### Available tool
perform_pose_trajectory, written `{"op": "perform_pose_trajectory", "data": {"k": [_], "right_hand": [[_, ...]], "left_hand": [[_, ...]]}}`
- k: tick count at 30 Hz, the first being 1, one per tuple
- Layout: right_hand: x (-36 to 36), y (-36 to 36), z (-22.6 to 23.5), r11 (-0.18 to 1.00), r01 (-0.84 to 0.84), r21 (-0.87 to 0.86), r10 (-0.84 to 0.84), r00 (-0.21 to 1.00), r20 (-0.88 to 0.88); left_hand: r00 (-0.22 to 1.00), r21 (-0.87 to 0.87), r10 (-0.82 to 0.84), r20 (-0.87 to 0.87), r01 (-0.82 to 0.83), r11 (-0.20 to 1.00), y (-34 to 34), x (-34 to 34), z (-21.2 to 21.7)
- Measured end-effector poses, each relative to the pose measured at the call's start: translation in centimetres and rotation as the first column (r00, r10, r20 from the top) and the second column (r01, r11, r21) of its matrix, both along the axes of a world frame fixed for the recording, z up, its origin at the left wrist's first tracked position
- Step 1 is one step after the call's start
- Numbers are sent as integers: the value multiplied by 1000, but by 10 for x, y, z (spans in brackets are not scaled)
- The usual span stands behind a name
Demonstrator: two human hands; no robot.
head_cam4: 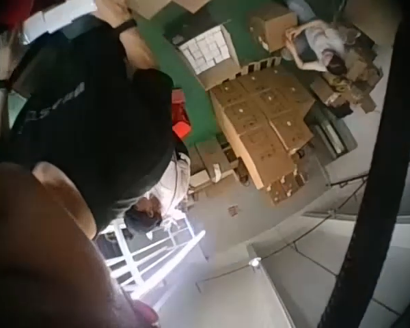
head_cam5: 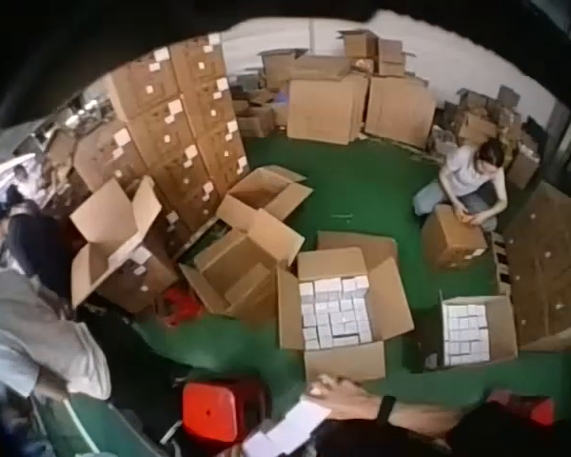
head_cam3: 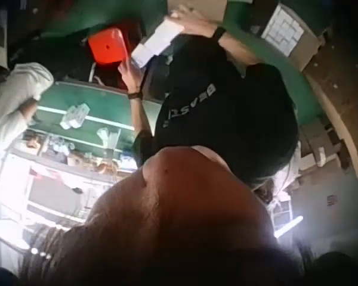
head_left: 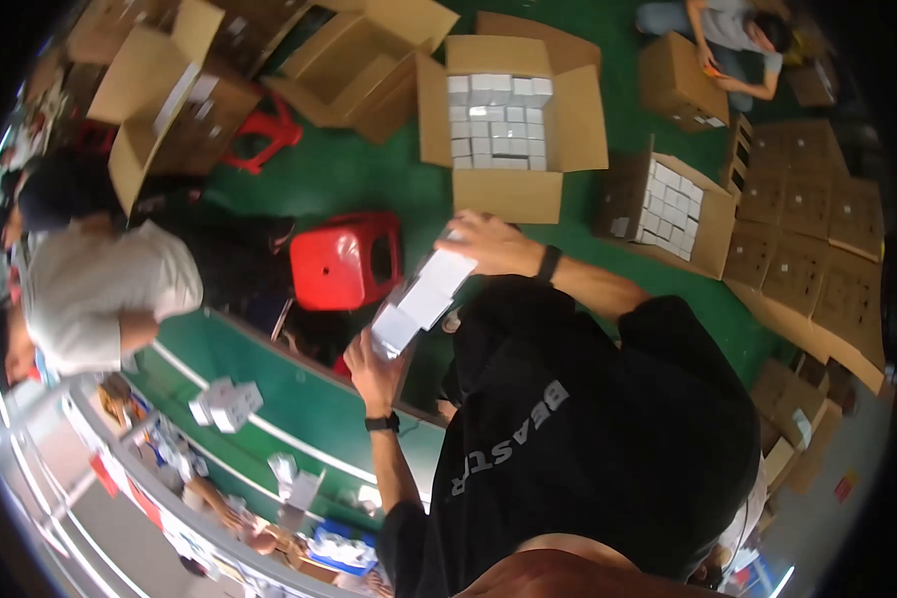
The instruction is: Packing small white boxes into larger cardboard shipping boxes at a manufacturing facility.
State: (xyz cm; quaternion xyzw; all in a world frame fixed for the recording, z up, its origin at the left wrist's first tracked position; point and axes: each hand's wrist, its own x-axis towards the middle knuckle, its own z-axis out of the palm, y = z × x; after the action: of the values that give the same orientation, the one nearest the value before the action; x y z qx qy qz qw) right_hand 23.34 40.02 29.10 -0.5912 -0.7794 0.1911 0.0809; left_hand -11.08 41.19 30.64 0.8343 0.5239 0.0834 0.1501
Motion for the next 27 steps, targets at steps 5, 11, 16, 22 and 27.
{"op": "perform_pose_trajectory", "data": {"k": [5, 11, 16, 22, 27], "right_hand": [[174, -28, -45, 904, 412, -115, -412, 911, 22], [325, -18, -184, 768, 581, -269, -575, 811, 109], [406, 28, -334, 752, 587, -301, -575, 807, 135], [467, 74, -483, 774, 590, -228, -585, 805, 97], [459, 90, -537, 768, 597, 233, -601, 797, -59]], "left_hand": [[914, -55, -394, 99, 400, 915, 116, 209, -84], [804, -156, -559, 202, 590, 793, 194, 401, -240], [799, -228, -574, 176, 601, 766, 249, 474, -390], [820, -188, -563, 99, 571, 799, 299, 545, -509], [806, 26, -591, -15, 591, 806, 298, 565, -572]]}}
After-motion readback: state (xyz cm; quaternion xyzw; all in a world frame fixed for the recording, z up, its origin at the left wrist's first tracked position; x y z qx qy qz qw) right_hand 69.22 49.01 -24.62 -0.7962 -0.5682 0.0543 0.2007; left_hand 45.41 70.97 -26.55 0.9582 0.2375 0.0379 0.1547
